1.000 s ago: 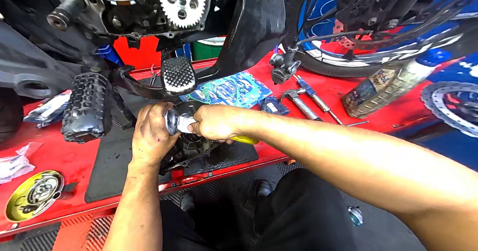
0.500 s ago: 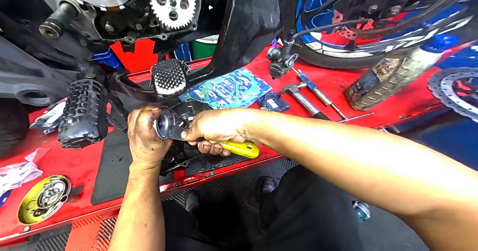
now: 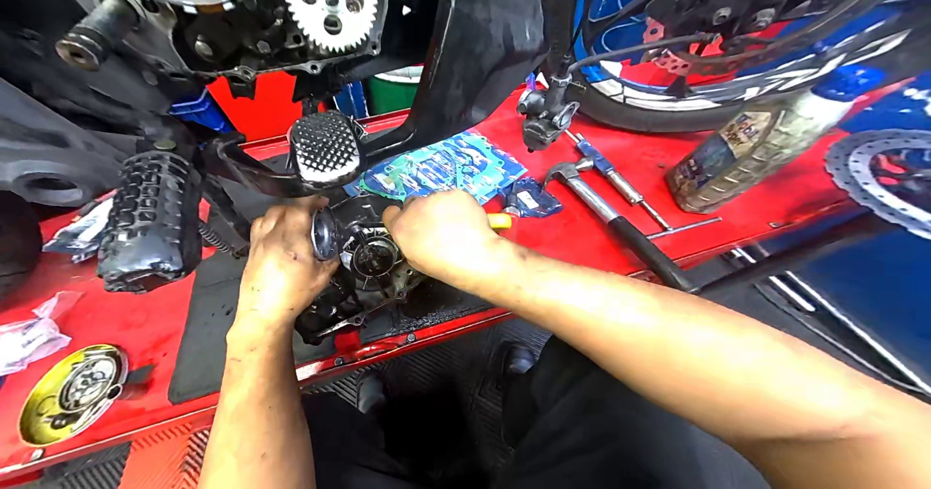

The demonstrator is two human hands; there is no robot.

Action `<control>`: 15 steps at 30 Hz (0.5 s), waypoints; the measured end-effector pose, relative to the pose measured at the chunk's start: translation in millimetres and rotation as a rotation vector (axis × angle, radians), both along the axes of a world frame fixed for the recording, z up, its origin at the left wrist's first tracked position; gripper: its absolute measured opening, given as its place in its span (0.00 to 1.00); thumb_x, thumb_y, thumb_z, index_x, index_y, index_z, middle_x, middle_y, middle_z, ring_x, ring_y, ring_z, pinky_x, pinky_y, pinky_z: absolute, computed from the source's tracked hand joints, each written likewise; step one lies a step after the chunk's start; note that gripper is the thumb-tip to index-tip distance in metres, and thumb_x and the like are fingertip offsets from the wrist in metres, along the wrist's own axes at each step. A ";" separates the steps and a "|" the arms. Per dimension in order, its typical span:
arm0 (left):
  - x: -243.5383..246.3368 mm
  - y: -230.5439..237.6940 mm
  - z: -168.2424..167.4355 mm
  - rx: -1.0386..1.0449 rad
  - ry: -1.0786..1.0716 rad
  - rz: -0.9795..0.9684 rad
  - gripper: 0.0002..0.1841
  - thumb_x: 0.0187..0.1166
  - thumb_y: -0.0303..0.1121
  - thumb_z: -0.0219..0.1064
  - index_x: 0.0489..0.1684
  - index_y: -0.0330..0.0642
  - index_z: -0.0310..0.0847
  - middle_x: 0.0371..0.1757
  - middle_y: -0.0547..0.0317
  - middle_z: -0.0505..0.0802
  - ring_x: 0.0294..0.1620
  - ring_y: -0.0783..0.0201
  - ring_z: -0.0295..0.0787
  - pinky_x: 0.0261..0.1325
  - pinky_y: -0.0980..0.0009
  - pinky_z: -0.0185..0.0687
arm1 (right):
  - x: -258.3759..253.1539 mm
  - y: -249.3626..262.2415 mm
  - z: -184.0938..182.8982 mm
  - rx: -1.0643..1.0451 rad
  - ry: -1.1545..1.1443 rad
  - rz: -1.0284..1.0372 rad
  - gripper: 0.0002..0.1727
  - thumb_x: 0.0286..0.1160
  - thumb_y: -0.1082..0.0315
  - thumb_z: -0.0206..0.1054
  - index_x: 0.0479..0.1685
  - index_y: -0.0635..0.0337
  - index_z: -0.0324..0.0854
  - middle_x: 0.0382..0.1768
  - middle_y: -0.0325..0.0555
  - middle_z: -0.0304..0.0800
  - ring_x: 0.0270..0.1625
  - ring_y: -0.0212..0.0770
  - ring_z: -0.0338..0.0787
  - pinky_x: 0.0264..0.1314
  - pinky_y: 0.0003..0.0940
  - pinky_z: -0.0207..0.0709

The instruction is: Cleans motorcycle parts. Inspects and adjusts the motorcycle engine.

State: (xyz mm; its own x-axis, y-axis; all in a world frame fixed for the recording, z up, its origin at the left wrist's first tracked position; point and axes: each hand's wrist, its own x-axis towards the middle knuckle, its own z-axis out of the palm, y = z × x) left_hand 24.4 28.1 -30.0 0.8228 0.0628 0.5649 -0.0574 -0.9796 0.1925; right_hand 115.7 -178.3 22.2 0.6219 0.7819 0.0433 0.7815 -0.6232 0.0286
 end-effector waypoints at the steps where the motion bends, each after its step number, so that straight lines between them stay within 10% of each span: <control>1: 2.0 -0.3 0.3 -0.029 0.043 -0.020 0.38 0.55 0.34 0.80 0.73 0.41 0.76 0.68 0.41 0.87 0.71 0.39 0.82 0.76 0.39 0.71 | 0.6 -1.1 -2.8 0.012 -0.108 0.039 0.07 0.75 0.70 0.62 0.46 0.54 0.84 0.35 0.53 0.87 0.34 0.58 0.89 0.25 0.55 0.77; 7: 2.9 -4.5 1.9 -0.245 0.065 -0.092 0.43 0.51 0.32 0.84 0.77 0.44 0.72 0.72 0.44 0.83 0.74 0.49 0.81 0.78 0.49 0.75 | 0.6 6.2 4.1 0.025 -0.062 0.153 0.20 0.92 0.49 0.48 0.44 0.51 0.80 0.28 0.46 0.84 0.33 0.54 0.90 0.26 0.52 0.79; 15: 3.5 -6.7 -4.0 -0.041 -0.134 -0.169 0.34 0.60 0.33 0.79 0.71 0.34 0.74 0.66 0.36 0.87 0.70 0.41 0.84 0.76 0.50 0.77 | -10.6 10.3 3.2 -0.034 -0.010 0.096 0.18 0.91 0.49 0.50 0.46 0.51 0.79 0.28 0.46 0.84 0.33 0.54 0.90 0.26 0.52 0.79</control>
State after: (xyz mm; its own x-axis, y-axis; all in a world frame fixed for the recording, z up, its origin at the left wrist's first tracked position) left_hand 27.9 21.4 -33.9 0.7415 -0.0448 0.6695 -0.2482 -0.9453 0.2116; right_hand 105.1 -168.0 25.4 0.5440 0.8388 0.0211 0.8370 -0.5442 0.0565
